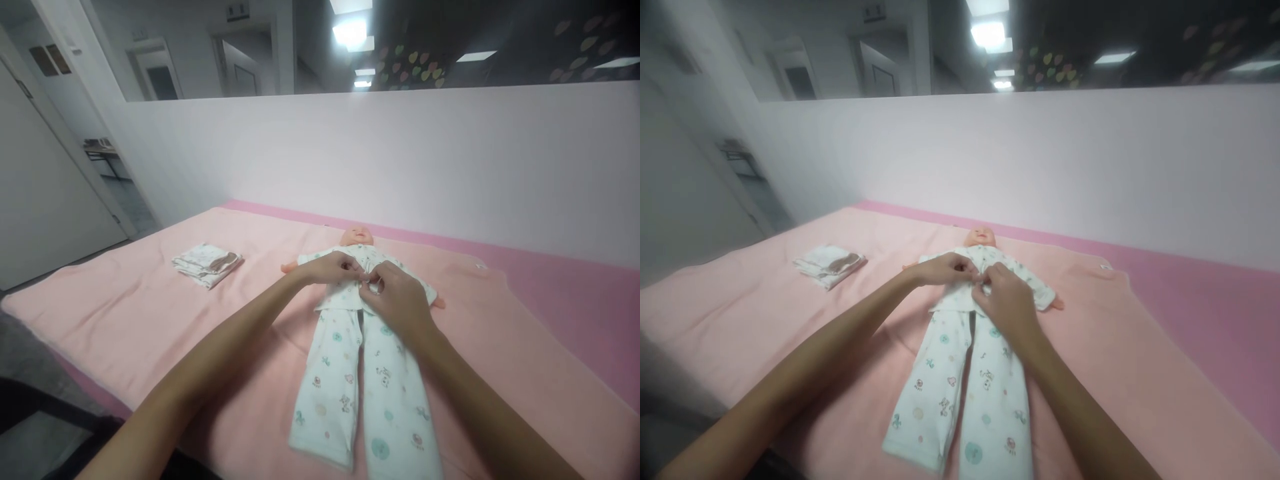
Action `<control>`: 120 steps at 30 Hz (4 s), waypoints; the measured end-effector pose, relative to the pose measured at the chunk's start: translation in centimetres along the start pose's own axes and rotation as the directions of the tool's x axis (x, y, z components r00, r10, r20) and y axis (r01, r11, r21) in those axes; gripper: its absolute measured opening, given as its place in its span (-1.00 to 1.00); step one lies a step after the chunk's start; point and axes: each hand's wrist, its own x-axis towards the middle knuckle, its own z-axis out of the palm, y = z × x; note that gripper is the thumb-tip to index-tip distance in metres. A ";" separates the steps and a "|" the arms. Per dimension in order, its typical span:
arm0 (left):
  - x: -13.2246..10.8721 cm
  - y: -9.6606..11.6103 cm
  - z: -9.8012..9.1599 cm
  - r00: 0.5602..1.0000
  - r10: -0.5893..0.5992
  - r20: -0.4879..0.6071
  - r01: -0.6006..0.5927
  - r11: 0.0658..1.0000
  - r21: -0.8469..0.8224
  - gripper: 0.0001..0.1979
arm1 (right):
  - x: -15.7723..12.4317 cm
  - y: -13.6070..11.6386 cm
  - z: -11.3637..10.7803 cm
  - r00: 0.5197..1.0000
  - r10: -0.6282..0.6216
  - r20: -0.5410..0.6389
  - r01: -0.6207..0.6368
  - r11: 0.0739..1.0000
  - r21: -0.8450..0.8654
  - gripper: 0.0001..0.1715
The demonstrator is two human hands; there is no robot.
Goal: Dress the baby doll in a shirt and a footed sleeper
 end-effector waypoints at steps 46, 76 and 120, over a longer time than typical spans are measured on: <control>-0.3 -0.1 0.6 0.996 -0.042 -0.073 0.041 0.999 -0.013 -0.78 | -0.7 -5.7 -3.5 0.863 0.032 0.504 0.084 0.975 -0.206 -0.72; 2.2 0.0 -0.6 0.922 -0.315 -0.227 0.292 0.948 -0.129 -0.62 | 5.2 3.4 -0.5 0.952 0.200 0.232 -0.260 0.926 0.272 -0.77; 3.2 -1.1 2.2 0.911 -0.197 -0.363 0.132 0.972 -0.196 -0.68 | 3.6 5.5 3.4 0.993 0.118 0.004 -0.105 0.870 0.482 -0.66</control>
